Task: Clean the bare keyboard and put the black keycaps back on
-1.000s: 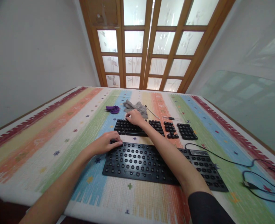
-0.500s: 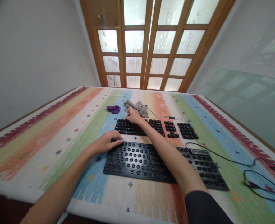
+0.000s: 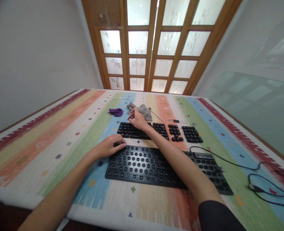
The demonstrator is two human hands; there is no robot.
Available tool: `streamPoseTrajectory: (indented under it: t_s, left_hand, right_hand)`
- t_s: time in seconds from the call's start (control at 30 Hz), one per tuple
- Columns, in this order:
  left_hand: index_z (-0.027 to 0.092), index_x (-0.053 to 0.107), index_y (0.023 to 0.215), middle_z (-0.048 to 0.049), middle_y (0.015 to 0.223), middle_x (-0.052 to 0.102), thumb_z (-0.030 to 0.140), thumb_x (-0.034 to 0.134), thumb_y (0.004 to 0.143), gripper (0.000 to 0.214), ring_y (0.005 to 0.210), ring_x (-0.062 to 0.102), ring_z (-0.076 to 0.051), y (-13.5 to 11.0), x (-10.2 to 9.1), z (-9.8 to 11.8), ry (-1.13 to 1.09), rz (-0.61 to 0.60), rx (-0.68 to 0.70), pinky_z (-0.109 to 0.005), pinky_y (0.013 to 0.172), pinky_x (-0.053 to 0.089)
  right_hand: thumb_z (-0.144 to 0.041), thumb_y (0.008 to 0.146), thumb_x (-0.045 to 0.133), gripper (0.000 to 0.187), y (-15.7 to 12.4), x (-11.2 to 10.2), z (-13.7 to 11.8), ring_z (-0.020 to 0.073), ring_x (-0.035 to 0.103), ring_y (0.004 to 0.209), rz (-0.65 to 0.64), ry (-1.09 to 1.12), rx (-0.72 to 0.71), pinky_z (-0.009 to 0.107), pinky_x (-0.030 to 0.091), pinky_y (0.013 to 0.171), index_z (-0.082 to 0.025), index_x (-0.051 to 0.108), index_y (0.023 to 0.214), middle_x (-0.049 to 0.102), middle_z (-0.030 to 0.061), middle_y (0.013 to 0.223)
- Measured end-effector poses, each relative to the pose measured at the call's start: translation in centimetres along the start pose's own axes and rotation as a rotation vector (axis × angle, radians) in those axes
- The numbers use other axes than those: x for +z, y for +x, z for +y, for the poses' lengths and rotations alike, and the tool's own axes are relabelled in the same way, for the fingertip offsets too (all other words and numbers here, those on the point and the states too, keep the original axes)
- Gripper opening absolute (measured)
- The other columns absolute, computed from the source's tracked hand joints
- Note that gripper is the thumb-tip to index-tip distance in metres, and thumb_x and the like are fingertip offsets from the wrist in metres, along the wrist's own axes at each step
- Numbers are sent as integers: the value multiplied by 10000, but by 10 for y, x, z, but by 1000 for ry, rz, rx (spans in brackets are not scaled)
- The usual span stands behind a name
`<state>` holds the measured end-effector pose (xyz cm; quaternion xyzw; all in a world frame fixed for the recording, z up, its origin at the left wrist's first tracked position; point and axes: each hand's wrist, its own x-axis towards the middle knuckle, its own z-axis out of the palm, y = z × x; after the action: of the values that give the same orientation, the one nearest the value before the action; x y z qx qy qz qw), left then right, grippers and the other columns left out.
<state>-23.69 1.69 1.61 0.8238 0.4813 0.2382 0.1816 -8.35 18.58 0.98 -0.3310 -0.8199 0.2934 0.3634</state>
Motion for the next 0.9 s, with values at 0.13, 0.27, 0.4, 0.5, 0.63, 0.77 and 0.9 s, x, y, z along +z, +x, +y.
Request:
streamPoseTrajectory:
  t_s: [0.13, 0.27, 0.4, 0.5, 0.63, 0.77, 0.9]
  left_hand:
    - [185, 646, 936, -54, 909, 635, 324, 518, 942, 189, 885, 580, -203, -1, 7, 4, 50, 20, 24, -341, 819, 457]
    - [181, 625, 998, -75, 992, 628, 423, 643, 842, 289, 958, 567, -245, -1, 16, 13, 173, 48, 41, -378, 846, 458]
    - [167, 615, 940, -89, 956, 629, 492, 642, 818, 347, 933, 551, -271, 1, 21, 21, 326, 64, 50, -411, 841, 447]
    - [166, 606, 924, -91, 942, 628, 507, 639, 811, 361, 925, 545, -279, 2, 24, 26, 397, 90, 37, -426, 846, 435]
    - [176, 590, 926, -84, 931, 621, 470, 610, 843, 307, 918, 548, -267, 4, 31, 28, 371, 112, -5, -404, 825, 435]
    - [177, 570, 916, -74, 906, 613, 359, 579, 857, 191, 897, 555, -252, 5, 36, 24, 292, 148, -80, -388, 810, 441]
    - [183, 548, 914, -70, 901, 609, 325, 574, 832, 166, 889, 551, -253, 6, 34, 22, 242, 163, -55, -395, 809, 441]
  right_hand:
    - [-211, 721, 628, 359, -24, -5, -3, 159, 629, 705, -22, 173, -15, 340, 526, 714, -239, 338, 931, 660, 8, 842]
    - [-267, 728, 677, 396, -52, -11, -11, 163, 633, 734, -99, 339, 1, 350, 525, 712, -245, 335, 926, 660, 10, 857]
    - [-275, 738, 703, 415, -78, -22, -25, 158, 631, 760, -155, 441, 31, 340, 526, 713, -251, 335, 930, 654, 9, 881]
    - [-269, 731, 724, 429, -96, -27, -34, 146, 625, 744, -194, 488, 50, 335, 531, 722, -252, 342, 927, 648, 1, 877]
    - [-247, 729, 719, 415, -113, -23, -40, 142, 621, 739, -209, 506, 54, 315, 531, 692, -248, 358, 935, 638, -3, 867]
    - [-200, 733, 690, 378, -120, -14, -40, 143, 621, 745, -211, 446, 24, 310, 524, 683, -239, 379, 944, 652, 13, 881]
    - [-174, 728, 684, 367, -121, -11, -39, 150, 633, 760, -195, 386, -13, 318, 521, 706, -231, 404, 957, 662, 19, 878]
